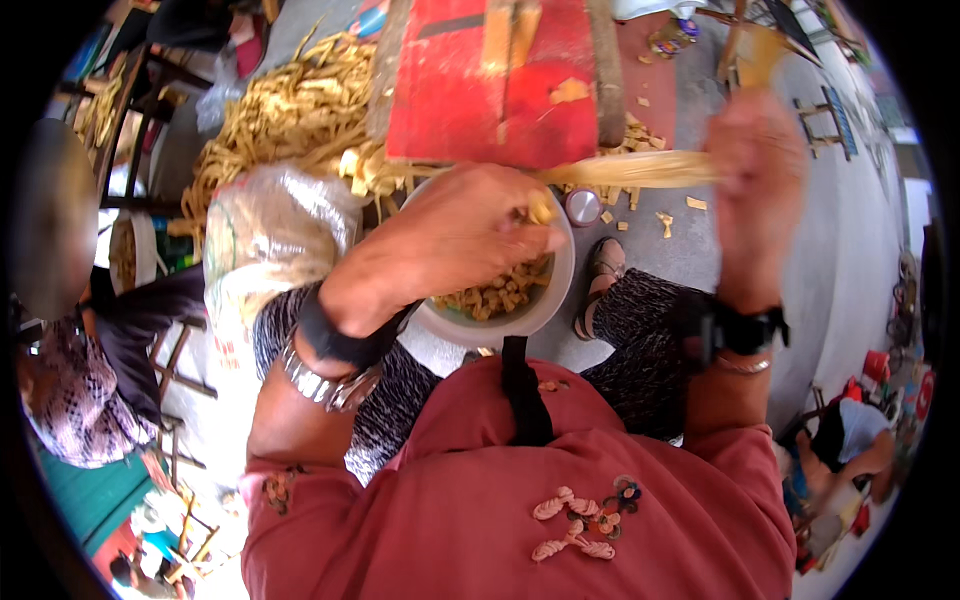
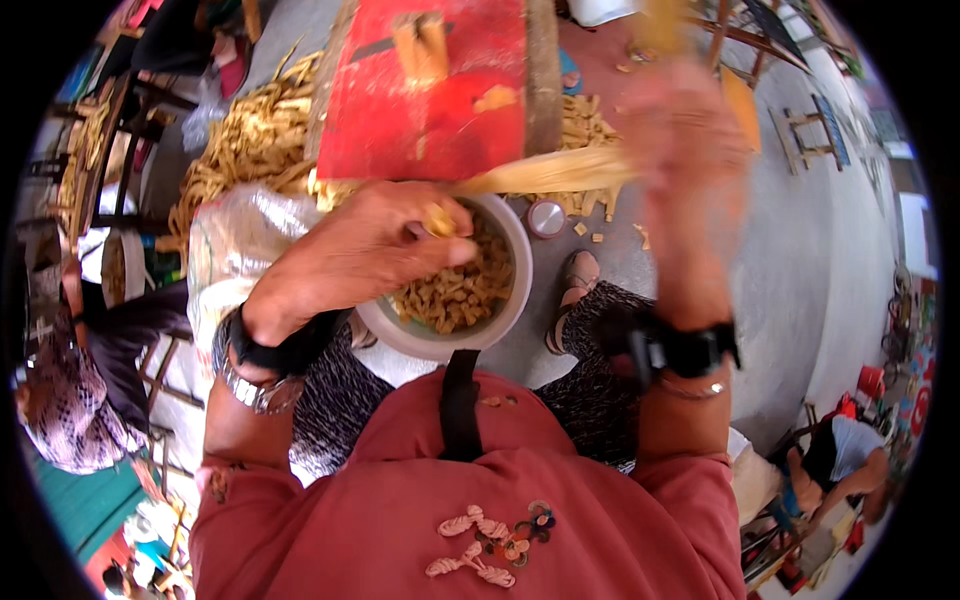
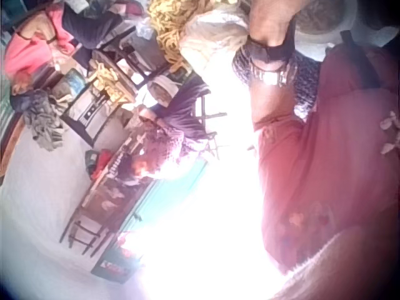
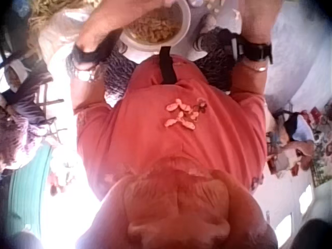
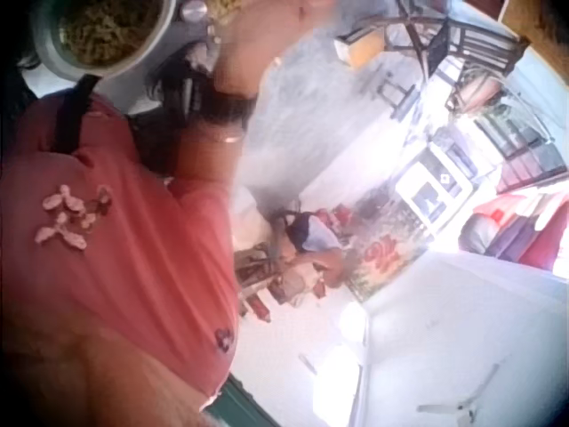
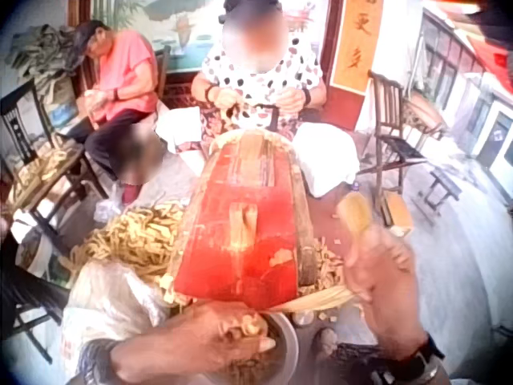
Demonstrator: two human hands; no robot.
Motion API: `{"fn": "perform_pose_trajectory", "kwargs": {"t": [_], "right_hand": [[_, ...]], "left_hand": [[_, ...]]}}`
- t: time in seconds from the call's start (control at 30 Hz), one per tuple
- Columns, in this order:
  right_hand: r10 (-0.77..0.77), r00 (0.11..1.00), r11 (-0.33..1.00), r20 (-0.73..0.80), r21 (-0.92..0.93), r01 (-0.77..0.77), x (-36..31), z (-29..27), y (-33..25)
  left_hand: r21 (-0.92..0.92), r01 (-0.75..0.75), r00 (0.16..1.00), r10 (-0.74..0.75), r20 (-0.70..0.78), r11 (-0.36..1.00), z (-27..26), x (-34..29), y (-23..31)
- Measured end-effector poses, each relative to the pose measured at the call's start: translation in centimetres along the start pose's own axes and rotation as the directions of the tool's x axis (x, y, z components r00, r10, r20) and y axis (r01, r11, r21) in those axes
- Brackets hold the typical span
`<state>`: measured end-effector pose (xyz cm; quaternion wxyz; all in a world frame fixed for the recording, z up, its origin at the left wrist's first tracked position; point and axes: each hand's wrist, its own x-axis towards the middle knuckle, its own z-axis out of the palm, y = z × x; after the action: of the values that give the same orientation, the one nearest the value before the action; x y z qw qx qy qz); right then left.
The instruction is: The person is peeling and splitting thin yellow strips of plant material by hand and placing the shorter pieces into a white bowl.
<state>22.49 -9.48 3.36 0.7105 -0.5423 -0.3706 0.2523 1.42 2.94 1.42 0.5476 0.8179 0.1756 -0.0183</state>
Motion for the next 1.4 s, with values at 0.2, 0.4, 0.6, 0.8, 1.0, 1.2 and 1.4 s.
{"fn": "perform_pose_trajectory", "kwargs": {"t": [0.2,0.4,0.6,0.8,1.0,1.2,1.4], "right_hand": [[-0.072,0.985,0.909,0.155,0.417,0.001,-0.9,-2.0,-5.3],[0.258,0.865,0.956,0.431,0.015,-0.293,-6.7,2.3,-0.9],[0.43,0.701,0.844,0.569,0.021,-0.536,-8.9,5.0,-0.2],[0.049,0.98,0.987,0.191,0.143,-0.077,-6.1,5.5,1.6],[0.397,0.892,0.917,0.216,-0.14,-0.374,-7.2,6.9,2.4],[0.392,0.879,0.917,0.273,-0.2,-0.346,-6.9,6.5,2.9],[0.458,0.786,0.886,0.415,-0.288,-0.364,-6.4,5.3,2.6]], "left_hand": [[-0.278,-0.098,0.982,0.138,0.131,0.956,3.3,0.8,-1.8],[-0.918,0.101,0.991,-0.116,0.061,0.384,5.4,0.9,-0.8],[-0.948,0.042,0.965,-0.258,-0.043,0.316,4.5,0.3,-0.7],[-0.554,-0.162,0.973,0.226,0.05,0.817,2.7,-1.8,-0.5],[-0.547,0.113,0.934,0.099,0.343,0.83,0.9,-2.7,1.0],[0.546,-0.456,0.544,0.705,-0.454,0.703,3.2,-2.2,-0.5],[0.491,-0.419,0.57,0.642,-0.513,0.764,3.6,-2.7,-0.7]]}}
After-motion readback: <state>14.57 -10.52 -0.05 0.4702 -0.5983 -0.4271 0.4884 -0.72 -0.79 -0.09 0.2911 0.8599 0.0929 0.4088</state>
